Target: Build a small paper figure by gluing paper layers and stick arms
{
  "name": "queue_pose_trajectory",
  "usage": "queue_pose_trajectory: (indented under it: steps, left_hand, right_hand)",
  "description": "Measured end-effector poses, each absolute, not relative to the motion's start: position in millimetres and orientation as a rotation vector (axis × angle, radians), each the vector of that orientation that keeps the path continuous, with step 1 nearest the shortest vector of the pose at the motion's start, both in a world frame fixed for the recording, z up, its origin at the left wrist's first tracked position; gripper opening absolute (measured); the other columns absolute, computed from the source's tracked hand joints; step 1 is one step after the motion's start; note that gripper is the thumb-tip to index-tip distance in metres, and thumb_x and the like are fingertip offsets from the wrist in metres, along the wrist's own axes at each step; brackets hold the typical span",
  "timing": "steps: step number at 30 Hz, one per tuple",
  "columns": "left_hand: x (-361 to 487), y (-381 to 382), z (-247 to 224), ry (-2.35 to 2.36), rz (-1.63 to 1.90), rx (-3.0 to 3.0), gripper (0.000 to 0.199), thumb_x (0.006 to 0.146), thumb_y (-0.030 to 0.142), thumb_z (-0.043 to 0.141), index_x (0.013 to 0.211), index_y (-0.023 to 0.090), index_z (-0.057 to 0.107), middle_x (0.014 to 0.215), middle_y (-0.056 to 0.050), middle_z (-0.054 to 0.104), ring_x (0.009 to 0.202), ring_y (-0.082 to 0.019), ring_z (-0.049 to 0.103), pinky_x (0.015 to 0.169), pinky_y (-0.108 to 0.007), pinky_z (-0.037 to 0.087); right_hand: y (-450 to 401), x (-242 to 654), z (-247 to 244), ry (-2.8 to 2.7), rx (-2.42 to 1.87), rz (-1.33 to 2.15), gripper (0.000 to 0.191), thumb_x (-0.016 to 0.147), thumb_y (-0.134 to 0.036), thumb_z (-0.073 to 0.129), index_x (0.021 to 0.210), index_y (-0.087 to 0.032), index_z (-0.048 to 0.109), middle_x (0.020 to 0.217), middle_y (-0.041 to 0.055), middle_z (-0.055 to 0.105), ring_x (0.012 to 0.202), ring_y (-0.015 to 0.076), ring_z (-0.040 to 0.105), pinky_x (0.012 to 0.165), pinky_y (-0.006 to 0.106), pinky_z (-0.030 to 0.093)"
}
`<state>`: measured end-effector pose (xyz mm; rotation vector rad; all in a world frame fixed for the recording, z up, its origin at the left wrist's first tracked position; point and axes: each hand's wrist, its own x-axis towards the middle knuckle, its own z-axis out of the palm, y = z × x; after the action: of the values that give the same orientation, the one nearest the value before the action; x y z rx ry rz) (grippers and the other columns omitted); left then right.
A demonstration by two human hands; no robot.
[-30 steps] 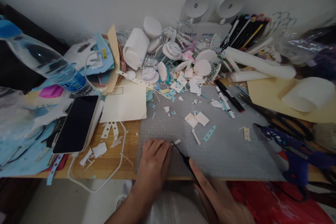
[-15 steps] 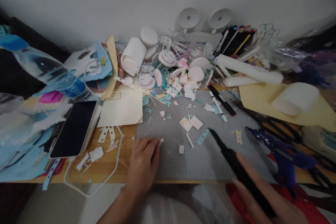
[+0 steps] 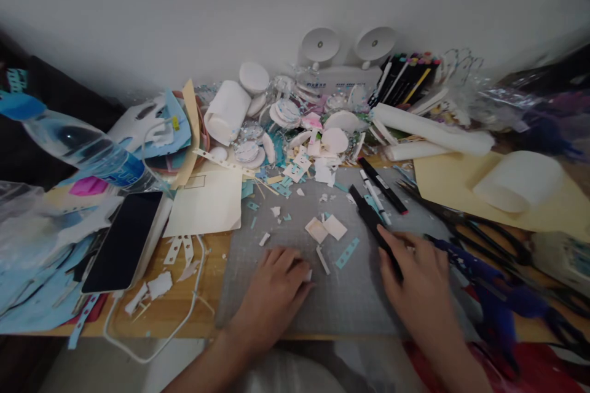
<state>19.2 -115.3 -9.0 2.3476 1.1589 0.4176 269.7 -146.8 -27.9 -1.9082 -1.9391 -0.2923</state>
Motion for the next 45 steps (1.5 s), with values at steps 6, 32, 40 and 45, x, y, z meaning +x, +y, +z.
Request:
queue_pose_trajectory:
  steps: [6,32,40,45]
  left_hand:
    - [7.7,-109.4,-0.6,1.123,0.766,1.743,0.017,0.088,0.018,0.065,0.104,0.02,0.07,0.096,-0.006,0.07,0.087,-0.019,0.064,0.079,-0.032,0.053]
    - [-32.9,-121.6,22.4,0.946,0.957,0.239,0.024,0.067,0.024,0.088,0.087,0.018,0.078,0.08,-0.005,0.076,0.07,-0.01,0.067,0.068,-0.016,0.052]
    - [-44.9,-136.8,11.2,0.958,1.008,0.214,0.022,0.07,0.021,0.086,0.09,0.018,0.078,0.083,-0.005,0.077,0.073,-0.01,0.068,0.071,-0.016,0.053]
    - [-45.1,-144.2,5.9,0.953,1.023,0.215,0.022,0.072,0.02,0.085,0.092,0.018,0.078,0.085,-0.006,0.077,0.074,-0.009,0.068,0.072,-0.014,0.053]
  right_hand:
    - [-165.8,257.8,7.1,-1.732,-1.742,-0.4,0.023,0.09,-0.018,0.057,0.111,-0.024,0.063,0.103,0.0108,0.064,0.093,0.0304,0.061,0.087,0.052,0.045]
    - [-91.8,205.7,-18.1,-2.143,-1.685,0.009,0.024,0.092,-0.037,0.057,0.104,-0.016,0.064,0.099,0.0117,0.06,0.094,0.0286,0.057,0.081,0.044,0.047]
    - [-80.6,204.0,-30.1,-2.226,-1.627,0.039,0.011,0.091,-0.029,0.058,0.094,-0.021,0.066,0.096,0.0074,0.059,0.093,0.0256,0.054,0.079,0.038,0.043]
    - [-91.9,206.1,-24.8,-2.221,-1.675,-0.039,0.014,0.09,-0.031,0.059,0.093,-0.018,0.064,0.097,0.0097,0.06,0.088,0.0272,0.051,0.072,0.037,0.039]
